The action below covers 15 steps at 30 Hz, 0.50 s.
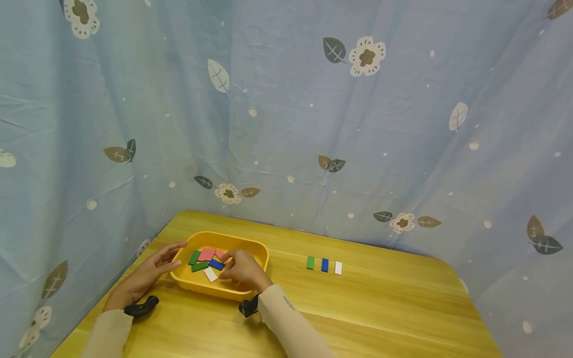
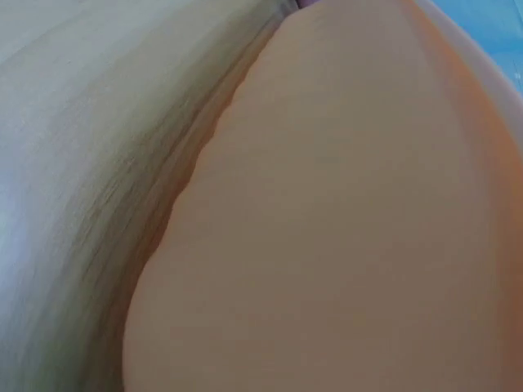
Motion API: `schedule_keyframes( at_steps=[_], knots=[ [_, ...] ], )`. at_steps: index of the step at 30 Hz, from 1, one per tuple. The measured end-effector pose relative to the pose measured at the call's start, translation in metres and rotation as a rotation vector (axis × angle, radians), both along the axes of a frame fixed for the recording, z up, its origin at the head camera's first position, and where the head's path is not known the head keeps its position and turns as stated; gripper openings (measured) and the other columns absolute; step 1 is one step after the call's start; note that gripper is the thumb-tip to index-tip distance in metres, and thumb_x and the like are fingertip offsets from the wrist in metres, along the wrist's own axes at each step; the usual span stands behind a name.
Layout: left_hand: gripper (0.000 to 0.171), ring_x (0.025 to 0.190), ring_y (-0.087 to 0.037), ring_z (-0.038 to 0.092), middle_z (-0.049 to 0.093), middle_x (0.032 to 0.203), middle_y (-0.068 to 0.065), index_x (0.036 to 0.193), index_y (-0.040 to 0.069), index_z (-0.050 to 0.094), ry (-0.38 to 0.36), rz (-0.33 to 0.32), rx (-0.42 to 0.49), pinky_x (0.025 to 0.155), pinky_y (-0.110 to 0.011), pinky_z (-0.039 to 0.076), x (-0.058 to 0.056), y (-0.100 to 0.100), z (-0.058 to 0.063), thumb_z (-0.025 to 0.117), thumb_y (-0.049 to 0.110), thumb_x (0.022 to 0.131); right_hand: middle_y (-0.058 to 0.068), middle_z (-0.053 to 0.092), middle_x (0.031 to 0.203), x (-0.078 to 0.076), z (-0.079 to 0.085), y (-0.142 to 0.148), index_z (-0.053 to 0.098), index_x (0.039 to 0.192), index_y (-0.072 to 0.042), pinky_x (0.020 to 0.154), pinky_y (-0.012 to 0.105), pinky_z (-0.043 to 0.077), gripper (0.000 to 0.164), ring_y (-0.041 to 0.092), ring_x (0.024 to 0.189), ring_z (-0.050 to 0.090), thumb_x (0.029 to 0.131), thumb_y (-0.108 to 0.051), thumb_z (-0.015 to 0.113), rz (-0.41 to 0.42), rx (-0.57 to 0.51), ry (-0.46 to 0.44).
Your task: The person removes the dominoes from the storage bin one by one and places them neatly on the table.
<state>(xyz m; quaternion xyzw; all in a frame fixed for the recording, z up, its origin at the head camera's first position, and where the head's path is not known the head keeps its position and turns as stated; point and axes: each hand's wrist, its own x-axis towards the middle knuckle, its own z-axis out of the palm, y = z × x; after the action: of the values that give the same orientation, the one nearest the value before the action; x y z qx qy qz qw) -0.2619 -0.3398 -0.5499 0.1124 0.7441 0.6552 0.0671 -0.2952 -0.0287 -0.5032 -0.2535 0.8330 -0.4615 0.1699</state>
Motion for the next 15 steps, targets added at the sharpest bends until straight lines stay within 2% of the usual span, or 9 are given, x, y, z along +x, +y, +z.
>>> schedule_keyframes(
  at_steps=[3, 5, 10, 13, 15],
  knots=[
    [0.059, 0.151, -0.038, 0.022, 0.027, 0.165, -0.011, 0.158, 0.021, 0.040, -0.009, 0.000, 0.011, 0.118, -0.065, 0.017, -0.0005, 0.0000, -0.0005, 0.063, 0.022, 0.104, 0.001, 0.068, 0.079, 0.0008, -0.0014, -0.0012, 0.072, 0.122, 0.000, 0.062, 0.031, 0.057, 0.039, 0.022, 0.066, 0.067, 0.086, -0.007, 0.084, -0.039, -0.006, -0.017],
    [0.059, 0.149, -0.035, 0.027, 0.028, 0.165, -0.011, 0.158, 0.021, 0.040, -0.013, -0.001, 0.008, 0.118, -0.064, 0.019, -0.0008, 0.0004, -0.0012, 0.063, 0.022, 0.104, 0.001, 0.069, 0.077, 0.0013, -0.0031, -0.0026, 0.073, 0.119, 0.001, 0.063, 0.028, 0.054, 0.038, 0.017, 0.067, 0.065, 0.084, -0.007, 0.085, -0.065, -0.001, -0.015],
    [0.058, 0.137, -0.013, 0.044, 0.033, 0.163, -0.010, 0.158, 0.022, 0.042, -0.018, 0.008, -0.012, 0.116, -0.059, 0.025, -0.0004, 0.0004, -0.0017, 0.064, 0.022, 0.104, 0.002, 0.069, 0.075, 0.0027, -0.0039, -0.0064, 0.075, 0.114, 0.002, 0.060, 0.024, 0.050, 0.038, 0.011, 0.065, 0.061, 0.080, -0.004, 0.089, -0.088, 0.033, 0.007],
    [0.058, 0.131, -0.004, 0.046, 0.033, 0.163, -0.009, 0.157, 0.023, 0.042, -0.018, 0.014, -0.010, 0.116, -0.055, 0.028, -0.0005, -0.0008, -0.0012, 0.064, 0.023, 0.104, 0.002, 0.068, 0.075, 0.0028, -0.0038, -0.0081, 0.075, 0.112, 0.001, 0.060, 0.024, 0.049, 0.036, 0.012, 0.064, 0.060, 0.079, -0.004, 0.089, -0.090, 0.034, 0.016],
    [0.057, 0.131, -0.003, 0.046, 0.033, 0.163, -0.009, 0.157, 0.023, 0.042, -0.016, 0.015, -0.010, 0.114, -0.046, 0.032, -0.0006, -0.0014, -0.0008, 0.064, 0.023, 0.104, 0.002, 0.067, 0.075, 0.0019, -0.0045, -0.0088, 0.076, 0.106, -0.001, 0.061, 0.024, 0.049, 0.030, 0.012, 0.065, 0.059, 0.079, -0.004, 0.089, -0.089, 0.037, 0.029]
  ],
)
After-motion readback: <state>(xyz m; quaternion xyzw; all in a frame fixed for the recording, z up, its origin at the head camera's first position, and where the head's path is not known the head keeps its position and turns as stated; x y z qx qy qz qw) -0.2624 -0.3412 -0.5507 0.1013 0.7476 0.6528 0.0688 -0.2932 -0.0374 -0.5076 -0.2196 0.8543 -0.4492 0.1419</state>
